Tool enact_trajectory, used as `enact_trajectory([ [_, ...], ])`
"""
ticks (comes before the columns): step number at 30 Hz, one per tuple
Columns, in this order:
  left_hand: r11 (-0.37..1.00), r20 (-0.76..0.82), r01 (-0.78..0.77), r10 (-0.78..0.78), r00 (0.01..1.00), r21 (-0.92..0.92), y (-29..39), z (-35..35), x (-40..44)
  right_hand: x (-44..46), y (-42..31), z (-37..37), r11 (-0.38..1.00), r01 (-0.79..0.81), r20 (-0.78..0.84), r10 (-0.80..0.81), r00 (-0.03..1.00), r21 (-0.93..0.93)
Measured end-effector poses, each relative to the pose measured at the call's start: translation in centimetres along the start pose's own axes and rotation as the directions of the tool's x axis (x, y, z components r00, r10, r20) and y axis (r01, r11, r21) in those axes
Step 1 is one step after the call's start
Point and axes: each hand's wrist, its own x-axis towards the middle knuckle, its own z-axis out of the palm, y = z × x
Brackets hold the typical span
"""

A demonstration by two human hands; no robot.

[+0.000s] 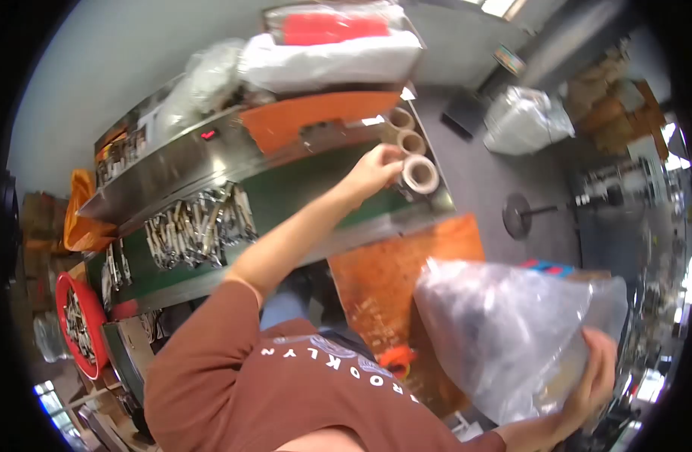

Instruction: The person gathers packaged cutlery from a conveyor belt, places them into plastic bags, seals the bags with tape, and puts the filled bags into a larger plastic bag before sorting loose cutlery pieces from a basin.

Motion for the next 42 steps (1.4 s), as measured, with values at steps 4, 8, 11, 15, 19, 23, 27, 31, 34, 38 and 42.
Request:
enact_trajectory([
  [4, 0.927, 0.028, 0.221, -0.223, 0.974, -0.303, -3.0, -8.6, -1.6, 3.2, -8.2, 16.4, 0.586, 0.425, -0.021, -0.57, 0.821, 0.69],
  [8, 0.931, 0.082, 0.193, -0.176, 0.981, -0.309, -6.5, -14.7, -1.6, 17.6, -20.2, 41.0, 0.757, 0.151, 0.247, -0.385, 0.889, 0.635],
  [11, 0.907, 0.043, 0.201, -0.2, 0.979, -0.37, -7.8, -19.0, -3.4, 29.4, -21.4, 55.2, 0.79, 0.563, 0.117, -0.6, 0.792, 0.243],
  [15, 0.856, -0.048, 0.267, -0.32, 0.946, -0.443, -11.5, -25.3, -6.1, 38.2, -19.9, 59.3, 0.928, 0.31, 0.484, -0.373, 0.792, 0.208],
  [19, 0.852, -0.074, 0.248, -0.316, 0.946, -0.46, -10.7, -27.5, -6.3, 40.5, -19.8, 58.5, 0.962, 0.258, 0.51, -0.268, 0.817, 0.092],
  [23, 0.855, 0.05, 0.16, -0.156, 0.987, -0.493, -6.4, -25.5, -4.1, 37.9, -24.1, 58.0, 0.884, 0.399, 0.018, -0.416, 0.909, 0.242],
  [27, 0.847, -0.058, -0.024, -0.008, 0.998, -0.531, -1.4, -22.6, -3.1, 26.9, -31.1, 49.9, 0.803, 0.199, 0.174, -0.349, 0.921, 0.562],
  [31, 0.615, -0.143, -0.201, 0.143, 0.979, -0.762, 1.9, -21.2, -5.3, 17.4, -30.9, 43.1, 0.668, -0.092, 0.347, -0.258, 0.902, 0.738],
  [34, 0.595, -0.179, -0.16, 0.028, 0.983, -0.788, 2.0, -19.7, -8.8, 12.1, -29.8, 40.8, 0.604, -0.256, 0.428, -0.159, 0.89, 0.755],
  [38, 0.705, -0.409, -0.184, -0.163, 0.898, -0.685, 1.7, -16.5, -14.3, 6.9, -27.7, 40.3, 0.427, -0.245, 0.397, -0.317, 0.861, 0.871],
  [42, 0.494, -0.157, -0.07, -0.138, 0.978, -0.866, -1.6, -15.3, -19.9, 1.4, -27.0, 39.7, 0.386, -0.342, 0.474, -0.329, 0.817, 0.857],
])
